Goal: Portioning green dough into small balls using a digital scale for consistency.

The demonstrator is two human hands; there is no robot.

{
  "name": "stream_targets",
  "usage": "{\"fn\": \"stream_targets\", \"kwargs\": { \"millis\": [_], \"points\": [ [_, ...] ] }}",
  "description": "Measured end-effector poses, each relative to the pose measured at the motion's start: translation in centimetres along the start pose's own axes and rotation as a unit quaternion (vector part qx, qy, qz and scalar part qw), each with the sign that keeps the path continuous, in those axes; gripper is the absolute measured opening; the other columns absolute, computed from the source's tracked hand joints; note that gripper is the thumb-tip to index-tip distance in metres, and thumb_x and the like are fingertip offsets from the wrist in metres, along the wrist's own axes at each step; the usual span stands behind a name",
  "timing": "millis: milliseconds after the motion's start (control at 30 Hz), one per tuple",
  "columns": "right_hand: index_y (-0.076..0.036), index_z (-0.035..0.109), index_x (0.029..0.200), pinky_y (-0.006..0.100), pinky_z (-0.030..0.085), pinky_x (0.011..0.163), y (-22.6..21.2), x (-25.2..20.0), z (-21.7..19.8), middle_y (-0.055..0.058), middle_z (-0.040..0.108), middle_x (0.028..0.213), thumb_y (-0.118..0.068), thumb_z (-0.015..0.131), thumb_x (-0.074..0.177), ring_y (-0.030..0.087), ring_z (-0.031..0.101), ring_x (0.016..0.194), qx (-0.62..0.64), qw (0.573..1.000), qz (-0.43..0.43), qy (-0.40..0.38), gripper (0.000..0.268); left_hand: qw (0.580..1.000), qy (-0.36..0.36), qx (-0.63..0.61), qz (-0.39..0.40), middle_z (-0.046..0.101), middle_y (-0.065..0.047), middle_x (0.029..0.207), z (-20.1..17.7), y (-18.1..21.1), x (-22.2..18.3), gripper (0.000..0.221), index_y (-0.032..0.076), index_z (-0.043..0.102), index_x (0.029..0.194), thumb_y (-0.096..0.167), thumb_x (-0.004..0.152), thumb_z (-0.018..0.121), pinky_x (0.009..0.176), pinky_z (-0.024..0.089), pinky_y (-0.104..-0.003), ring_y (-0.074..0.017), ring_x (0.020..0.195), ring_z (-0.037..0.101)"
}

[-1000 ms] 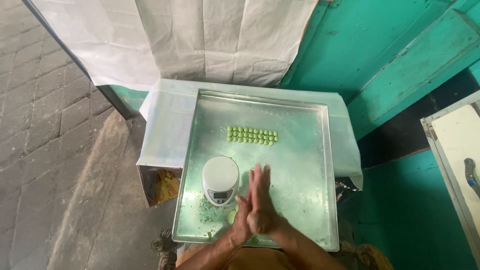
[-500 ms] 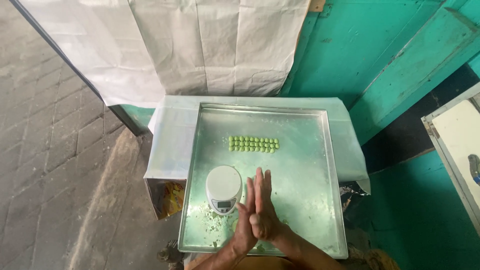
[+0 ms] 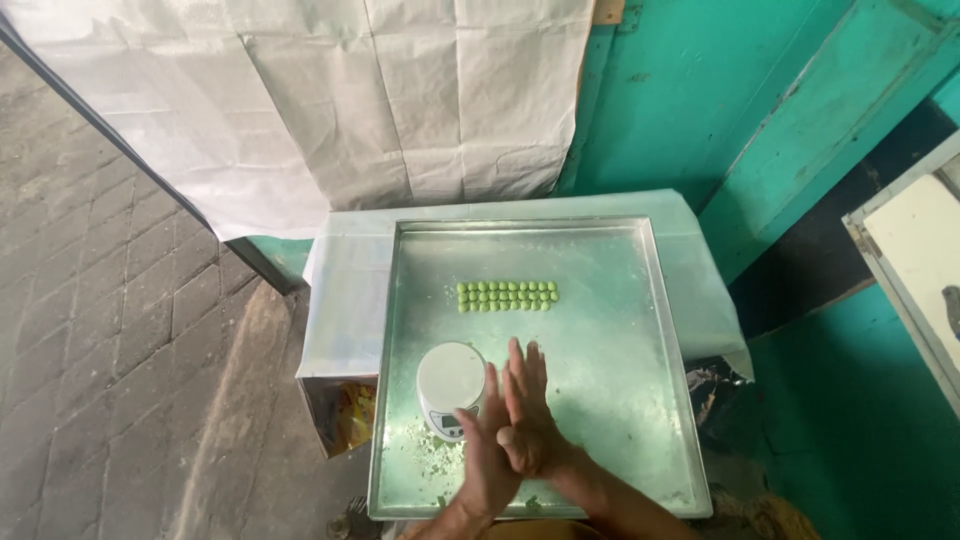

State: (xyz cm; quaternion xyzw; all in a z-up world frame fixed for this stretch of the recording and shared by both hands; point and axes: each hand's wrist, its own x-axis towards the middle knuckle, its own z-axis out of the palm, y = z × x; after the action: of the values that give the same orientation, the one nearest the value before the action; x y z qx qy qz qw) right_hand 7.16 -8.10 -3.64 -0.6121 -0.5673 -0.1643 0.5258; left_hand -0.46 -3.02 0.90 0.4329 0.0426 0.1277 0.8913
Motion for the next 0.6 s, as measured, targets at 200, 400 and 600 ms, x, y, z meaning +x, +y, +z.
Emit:
{"fn": "stream_targets", "kwargs": {
  "millis": [200, 400, 600],
  "points": [
    [-0.025, 0.022, 0.169, 0.062, -0.014, 0.136, -6.7, 5.1, 1.2, -0.002, 0.012, 0.175, -0.052, 0.024, 0.122, 0.039, -0.007, 0.165, 0.222, 0.973, -0.034, 0.057, 0.054, 0.993, 0.014, -0.021, 0.114, 0.001, -0.004, 0.174, -3.2, -1.3, 1.7, 0.082, 0.027, 0.003, 0.163, 0.071, 0.095, 0.010, 0.125, 0.007, -0.056, -0.0279, 0.159, 0.002],
    [-0.024, 0.001, 0.167, 0.068, -0.015, 0.127, -0.4, 1.6, 0.3, 0.020, 0.001, 0.172, -0.064, 0.006, 0.113, 0.048, -0.009, 0.161, 0.053, 0.997, 0.023, -0.059, 0.067, 0.970, -0.027, 0.079, 0.227, -0.011, -0.010, 0.172, 0.5, 0.3, 0.2, 0.067, 0.011, -0.003, 0.163, 0.051, 0.109, 0.005, 0.129, -0.005, -0.053, -0.0290, 0.161, -0.008],
    [-0.016, -0.002, 0.167, 0.065, -0.009, 0.126, 0.7, -1.4, 1.6, 0.023, 0.001, 0.172, -0.070, -0.011, 0.104, 0.043, 0.001, 0.161, -0.136, 0.980, 0.066, -0.127, 0.083, 0.980, -0.015, -0.194, 0.041, 0.000, -0.011, 0.172, -4.8, -2.8, 0.2, 0.093, 0.023, 0.005, 0.165, 0.077, 0.091, 0.018, 0.118, 0.002, -0.068, -0.0361, 0.156, 0.000]
  ]
}}
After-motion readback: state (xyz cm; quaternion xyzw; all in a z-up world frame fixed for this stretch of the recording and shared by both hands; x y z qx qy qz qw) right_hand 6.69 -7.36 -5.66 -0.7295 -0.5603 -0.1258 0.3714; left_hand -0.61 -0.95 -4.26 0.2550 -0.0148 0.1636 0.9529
